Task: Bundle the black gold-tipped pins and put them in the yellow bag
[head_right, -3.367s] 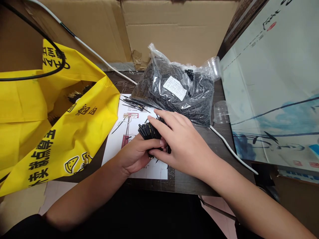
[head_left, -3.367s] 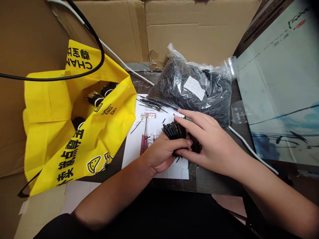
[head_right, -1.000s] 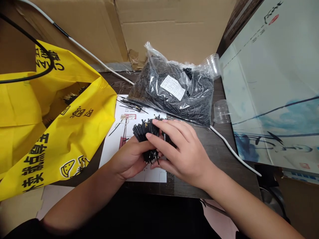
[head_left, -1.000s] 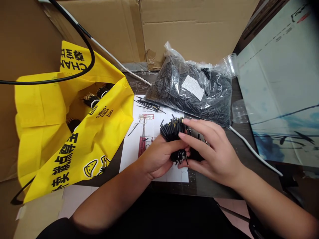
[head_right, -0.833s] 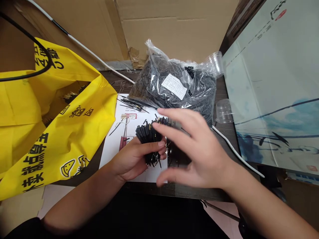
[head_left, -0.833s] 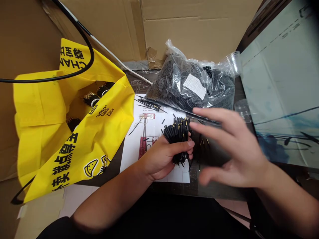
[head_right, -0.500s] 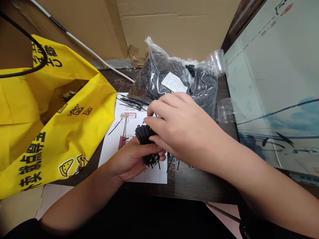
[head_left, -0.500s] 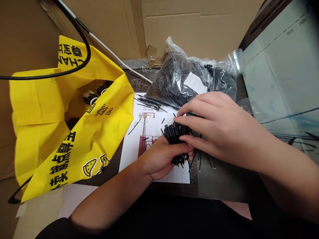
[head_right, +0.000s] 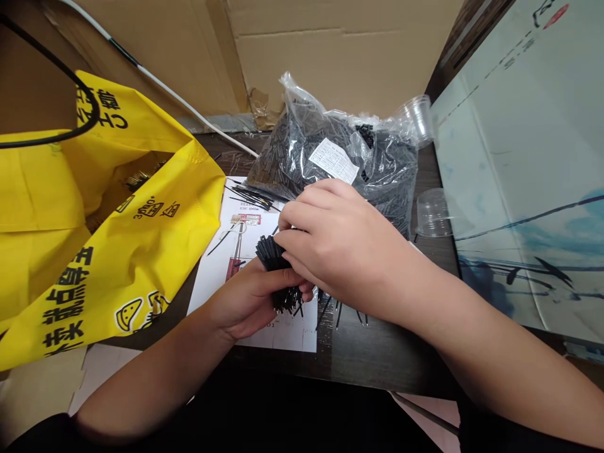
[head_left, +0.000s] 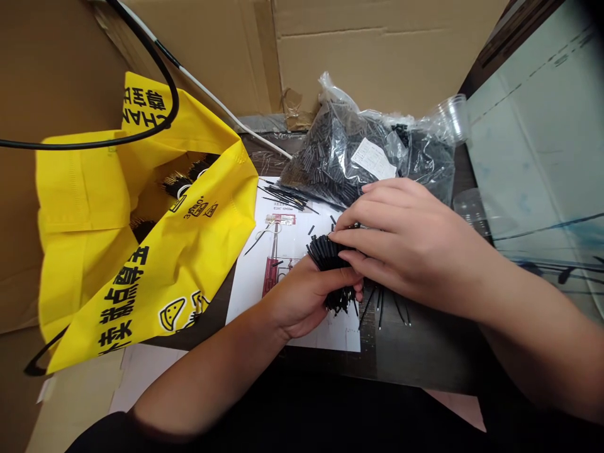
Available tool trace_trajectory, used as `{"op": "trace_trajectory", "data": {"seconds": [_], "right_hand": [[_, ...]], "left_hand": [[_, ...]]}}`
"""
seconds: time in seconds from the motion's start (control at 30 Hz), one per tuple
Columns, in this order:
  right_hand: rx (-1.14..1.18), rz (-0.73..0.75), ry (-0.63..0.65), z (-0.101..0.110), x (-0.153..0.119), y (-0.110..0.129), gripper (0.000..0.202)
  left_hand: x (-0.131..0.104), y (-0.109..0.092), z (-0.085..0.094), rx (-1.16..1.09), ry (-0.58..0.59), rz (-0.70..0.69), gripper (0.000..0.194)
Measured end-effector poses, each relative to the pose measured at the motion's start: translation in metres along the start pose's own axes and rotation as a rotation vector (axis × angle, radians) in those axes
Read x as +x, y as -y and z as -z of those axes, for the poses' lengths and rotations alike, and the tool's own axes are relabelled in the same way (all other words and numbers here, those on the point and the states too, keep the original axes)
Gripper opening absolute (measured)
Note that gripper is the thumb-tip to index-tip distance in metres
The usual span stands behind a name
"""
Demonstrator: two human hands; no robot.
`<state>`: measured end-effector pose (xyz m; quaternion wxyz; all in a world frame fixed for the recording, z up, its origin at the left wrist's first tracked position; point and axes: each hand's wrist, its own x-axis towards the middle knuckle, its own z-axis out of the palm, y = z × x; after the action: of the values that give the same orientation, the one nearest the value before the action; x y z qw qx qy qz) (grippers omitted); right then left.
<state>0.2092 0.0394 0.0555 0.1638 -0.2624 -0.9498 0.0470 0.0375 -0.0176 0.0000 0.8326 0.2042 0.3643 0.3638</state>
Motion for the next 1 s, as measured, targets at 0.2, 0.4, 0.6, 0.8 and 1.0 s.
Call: {"op": "trace_trajectory", "data": {"seconds": [0.2,0.4,0.6,0.8,1.0], "right_hand": [[0.049,-0.01,-0.043,-0.002,-0.005,-0.004,0.023],[-0.007,-0.016,-0.03,0.0,-0.006,-0.001,0.021],[-0.095,0.035,-0.056,-0.004,-0.004,-0.001,0.023],[-0.103,0.065,-0.097,-0.007,-0.004,0.0,0.022],[0.02,-0.082,-0.174,0.017,-0.017,-0.016,0.028]], "left_hand": [[0.001,0.001,0.0,0.029,-0.032,-0.022,0.023],[0.001,0.004,0.001,0.07,-0.013,-0.065,0.021],[0.003,0.004,0.001,0.079,-0.07,-0.11,0.02],[0.006,0.008,0.002,0.115,-0.096,-0.16,0.017],[-0.001,-0.006,0.001,0.031,-0.118,-0.196,0.013]]}}
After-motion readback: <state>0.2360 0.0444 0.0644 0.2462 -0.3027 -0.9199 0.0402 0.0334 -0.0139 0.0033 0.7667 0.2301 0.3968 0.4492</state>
